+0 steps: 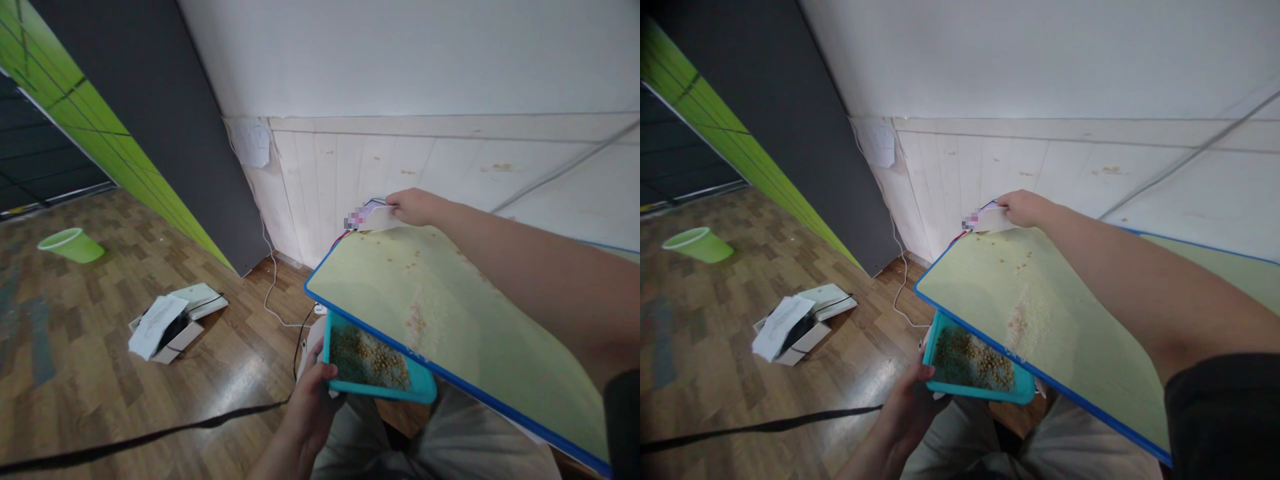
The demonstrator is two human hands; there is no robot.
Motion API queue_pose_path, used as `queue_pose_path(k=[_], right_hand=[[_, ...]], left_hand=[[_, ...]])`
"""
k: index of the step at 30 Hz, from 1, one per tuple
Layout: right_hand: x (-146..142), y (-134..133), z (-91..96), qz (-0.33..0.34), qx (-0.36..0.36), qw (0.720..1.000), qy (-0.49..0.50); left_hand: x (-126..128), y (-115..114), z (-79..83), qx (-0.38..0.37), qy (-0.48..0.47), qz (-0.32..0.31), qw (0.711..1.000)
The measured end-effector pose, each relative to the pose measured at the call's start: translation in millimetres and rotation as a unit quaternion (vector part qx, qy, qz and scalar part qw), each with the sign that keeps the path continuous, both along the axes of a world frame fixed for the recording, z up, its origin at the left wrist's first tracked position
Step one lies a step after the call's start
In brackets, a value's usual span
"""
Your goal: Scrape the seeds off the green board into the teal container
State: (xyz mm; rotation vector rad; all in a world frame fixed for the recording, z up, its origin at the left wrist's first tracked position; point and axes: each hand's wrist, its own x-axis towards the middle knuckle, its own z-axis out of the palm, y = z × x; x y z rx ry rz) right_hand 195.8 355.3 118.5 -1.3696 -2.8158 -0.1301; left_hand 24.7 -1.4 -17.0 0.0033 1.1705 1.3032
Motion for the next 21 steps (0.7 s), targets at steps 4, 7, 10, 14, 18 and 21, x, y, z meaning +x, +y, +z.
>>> queue_pose_path(k=[4,7,10,14,18,21], right_hand=[[-15.5,-11.9,2.0,0.017,-0.001,1.000,-0.021],[-21.7,-21.0,4.6,0.024,-0.006,0.999,-0.047],[-18.5,-26.9,6.6,0.031,-0.012,0.998,-0.060],[-0.8,-36.9,8.1,0.048,-0.025,0.997,-0.053],[21.4,-58.6,11.3,0.036,-0.038,0.997,-0.061],[36.3,-78.2,12.7,0.026,-0.041,0.997,-0.065]], left_hand=[[-0.4,0.4,-0.9,-0.001,0.002,-0.012,1.000],[-0.2,0.3,2.5,0.005,0.005,-0.018,1.000],[-0.4,0.5,5.1,0.004,0.006,-0.019,1.000],[-1.5,1.9,5.8,0.007,0.008,-0.028,1.000],[-1.1,4.6,9.8,0.017,0.001,-0.039,0.999],[-0.3,6.4,13.3,0.015,0.003,-0.047,0.999]])
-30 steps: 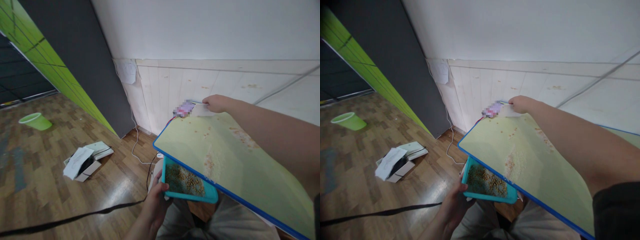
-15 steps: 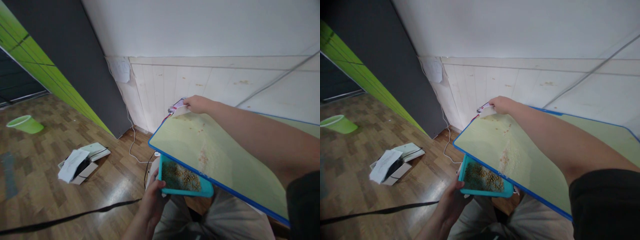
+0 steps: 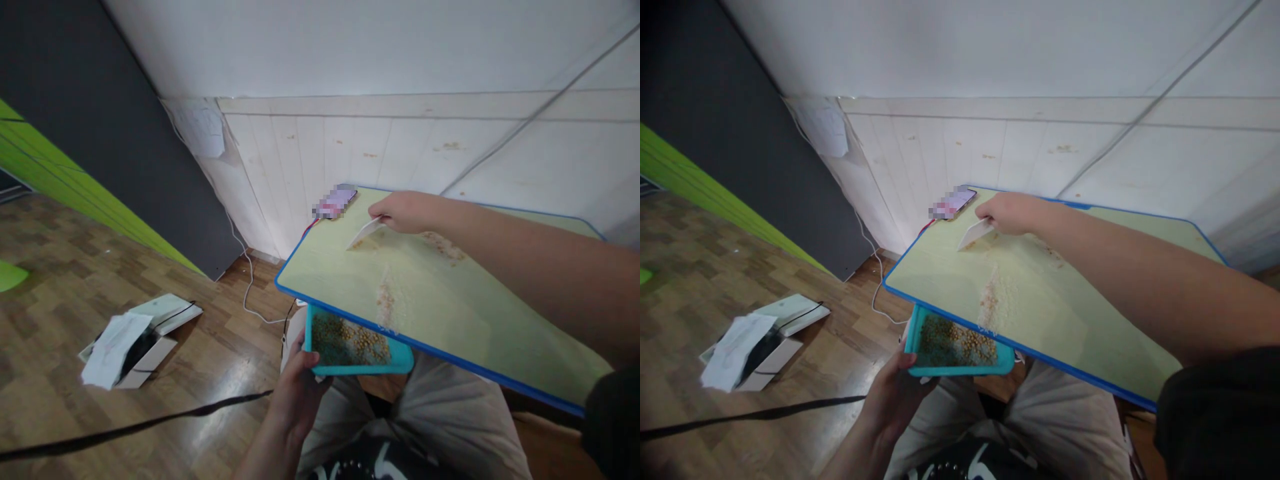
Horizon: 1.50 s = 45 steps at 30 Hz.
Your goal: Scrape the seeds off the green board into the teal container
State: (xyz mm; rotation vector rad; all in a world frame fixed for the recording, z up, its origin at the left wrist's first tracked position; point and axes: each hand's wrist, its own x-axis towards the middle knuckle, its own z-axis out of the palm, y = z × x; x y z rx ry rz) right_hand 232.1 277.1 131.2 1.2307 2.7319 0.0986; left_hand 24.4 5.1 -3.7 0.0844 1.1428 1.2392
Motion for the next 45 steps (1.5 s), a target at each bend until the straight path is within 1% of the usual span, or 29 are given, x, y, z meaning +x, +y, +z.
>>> queue_pose_path(k=[3,6,11,13,15,17,18,20,22,24,26,29,32,35,38,41,45], right_hand=[[14.2,-18.1,-1.5,-0.002,-0.007,1.000,0.003],[27.9,-35.2,-4.0,-0.005,-0.016,1.000,0.003],[45.2,-63.8,-4.9,-0.010,-0.026,1.000,-0.003],[49.7,-71.8,-4.0,-0.012,-0.029,1.000,0.000],[53.9,-73.8,-2.3,-0.026,-0.021,0.999,0.013],[59.4,-66.5,0.4,-0.071,0.008,0.997,0.036],[63.0,-58.6,2.0,-0.102,0.027,0.993,0.049],[71.9,-34.4,5.2,-0.166,0.060,0.981,0.076],[81.4,-2.2,7.1,-0.203,0.074,0.971,0.103],[89.1,32.0,6.5,-0.228,0.077,0.964,0.109],[92.5,61.2,3.3,-0.246,0.056,0.963,0.093],[88.5,87.4,-4.1,-0.260,0.041,0.962,0.076],[79.0,94.5,-9.9,-0.268,-0.001,0.961,0.073],[71.8,93.8,-12.2,-0.271,-0.052,0.957,0.085],[69.0,91.0,-13.0,-0.263,-0.088,0.956,0.095],[67.7,83.9,-12.9,-0.251,-0.126,0.955,0.098],[63.8,66.8,-10.9,-0.246,-0.183,0.945,0.113]], left_hand=[[-0.2,0.9,0.0,-0.005,0.000,-0.010,1.000],[-1.0,1.3,-3.4,-0.010,0.000,-0.019,1.000],[-0.5,2.1,-8.6,-0.014,0.003,-0.014,1.000],[0.3,2.7,-9.2,-0.013,0.003,-0.018,1.000],[1.2,3.4,-9.6,-0.015,0.003,-0.019,1.000],[2.0,4.1,-10.0,-0.022,0.004,-0.018,1.000],[2.3,4.3,-10.4,-0.024,0.004,-0.016,1.000],[2.7,4.3,-10.9,-0.026,0.007,-0.016,1.000],[3.1,3.9,-11.1,-0.028,0.011,-0.016,0.999],[3.6,3.3,-10.5,-0.032,0.014,-0.014,0.999],[4.3,2.6,-9.2,-0.033,0.015,-0.010,0.999],[5.4,1.7,-6.5,-0.031,0.015,-0.008,0.999],[5.4,0.9,-4.4,-0.028,0.013,-0.009,0.999],[3.9,0.2,-3.7,-0.026,0.012,-0.008,1.000],[2.2,-0.3,-3.5,-0.025,0.011,-0.011,1.000],[1.5,-0.7,-2.4,-0.024,0.011,-0.018,0.999],[2.2,-0.3,-0.8,-0.015,0.011,-0.025,1.000]])
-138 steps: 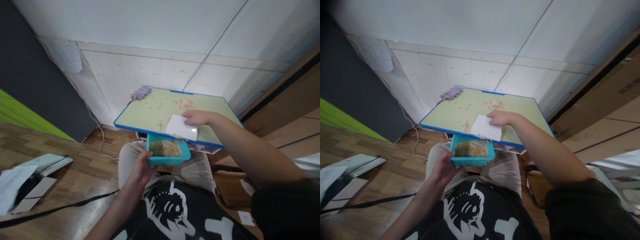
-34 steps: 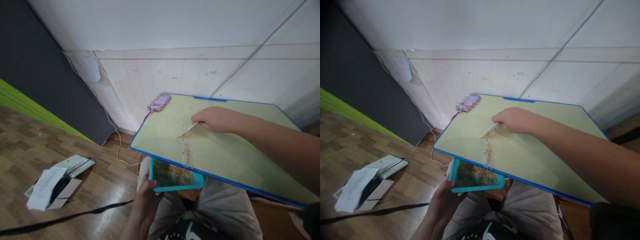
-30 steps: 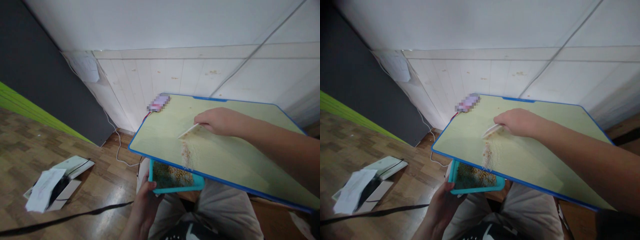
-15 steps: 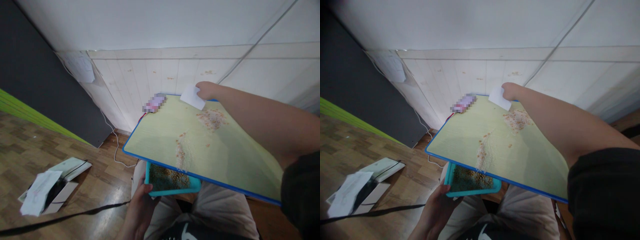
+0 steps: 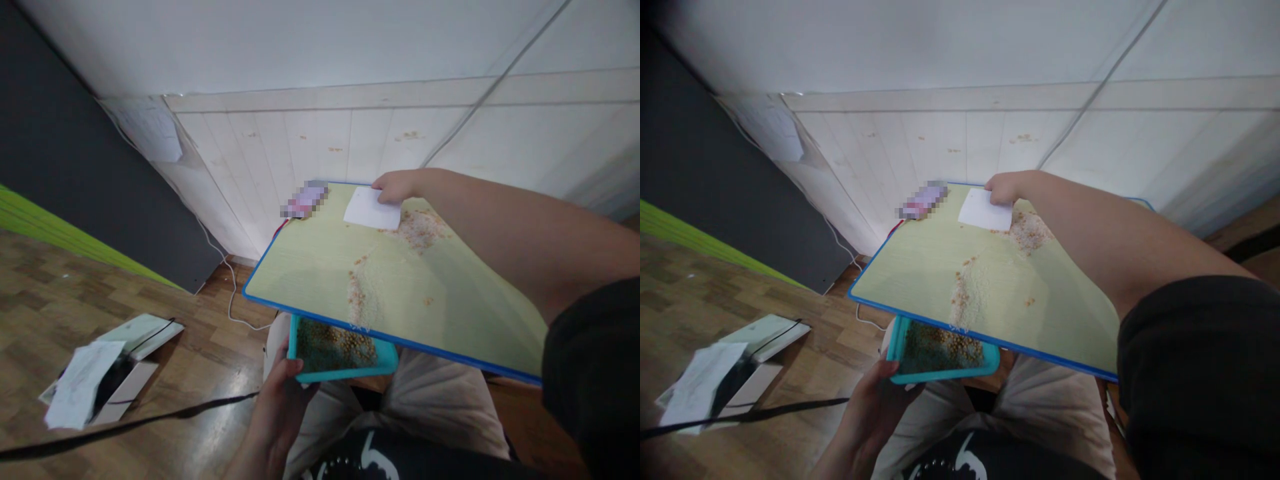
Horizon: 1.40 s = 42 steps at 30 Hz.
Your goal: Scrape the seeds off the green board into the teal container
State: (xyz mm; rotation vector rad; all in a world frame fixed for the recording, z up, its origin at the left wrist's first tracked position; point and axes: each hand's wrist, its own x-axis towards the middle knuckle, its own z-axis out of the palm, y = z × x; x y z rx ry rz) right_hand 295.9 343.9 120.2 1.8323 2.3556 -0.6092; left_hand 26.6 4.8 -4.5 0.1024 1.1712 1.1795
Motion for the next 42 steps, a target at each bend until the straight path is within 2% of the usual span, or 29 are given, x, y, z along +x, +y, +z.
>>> queue_pose_path(k=[5,15,28,34,42], right_hand=[[-4.5,-17.3,0.7,0.012,-0.020,1.000,0.011],[-14.8,-33.4,1.5,0.066,-0.012,0.998,0.002],[-32.3,-68.0,2.1,0.078,-0.024,0.996,0.021],[-36.8,-82.5,-0.1,0.073,-0.049,0.995,0.037],[-46.6,-93.4,-5.4,0.102,-0.086,0.990,0.038]], left_hand=[[0.2,1.2,-1.4,0.006,-0.006,0.000,1.000],[0.1,-0.3,-1.9,0.013,0.009,-0.004,1.000],[-3.8,-5.8,-5.7,0.013,0.009,-0.023,1.000],[-1.0,-8.0,-2.9,0.014,-0.004,-0.045,0.999],[2.3,-8.1,-2.9,0.022,-0.020,-0.072,0.997]])
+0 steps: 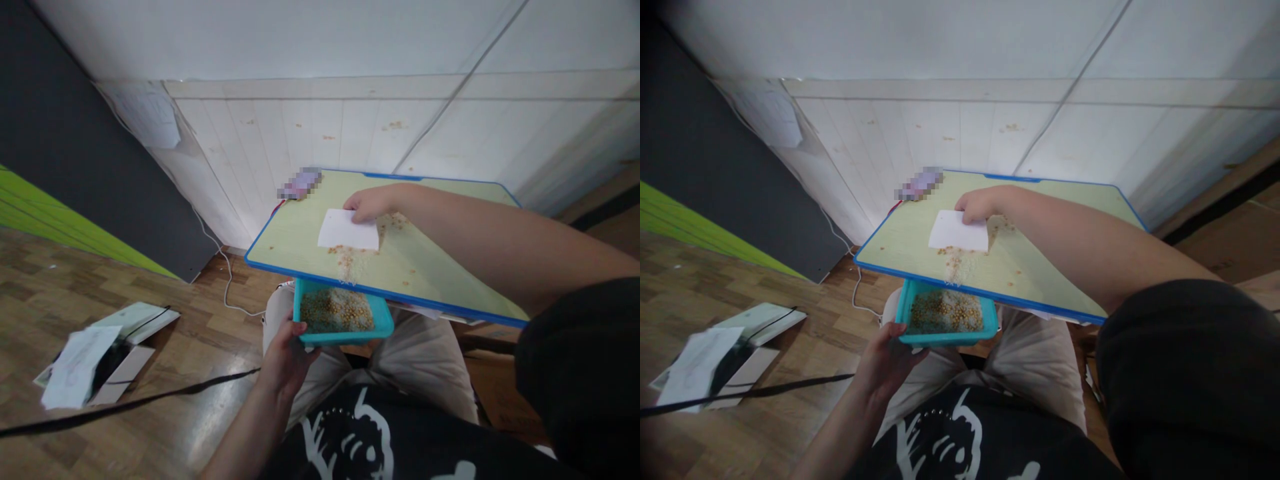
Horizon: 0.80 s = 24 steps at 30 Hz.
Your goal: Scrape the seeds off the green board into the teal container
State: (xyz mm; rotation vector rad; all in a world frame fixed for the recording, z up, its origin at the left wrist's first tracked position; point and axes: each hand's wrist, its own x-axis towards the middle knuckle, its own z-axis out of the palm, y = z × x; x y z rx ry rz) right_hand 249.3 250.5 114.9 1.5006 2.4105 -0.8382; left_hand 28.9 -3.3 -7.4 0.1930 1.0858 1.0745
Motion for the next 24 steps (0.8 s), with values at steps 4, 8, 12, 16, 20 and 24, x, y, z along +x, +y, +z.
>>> queue_pose_path(k=[4,8,12,16,20,24], right_hand=[[-6.5,-8.2,-0.3,0.027,0.001,1.000,0.001],[-12.1,-16.3,0.6,0.035,0.002,0.999,0.004],[-15.8,-20.4,-2.0,0.044,-0.008,0.999,0.010],[-17.2,-21.1,-5.5,0.057,-0.013,0.998,0.012],[-17.9,-24.1,-6.7,0.066,-0.025,0.997,0.026],[-20.3,-32.4,-5.3,0.072,-0.037,0.996,0.038]], left_hand=[[1.2,-0.3,1.6,0.003,-0.002,0.007,1.000],[0.7,-0.2,2.2,0.002,0.003,-0.003,1.000],[1.9,-0.2,1.4,0.008,0.013,0.006,1.000],[4.4,-0.4,1.2,0.007,0.019,0.017,1.000],[4.4,-0.3,1.5,0.004,0.022,0.017,1.000],[3.1,-0.7,5.1,0.002,0.016,0.001,1.000]])
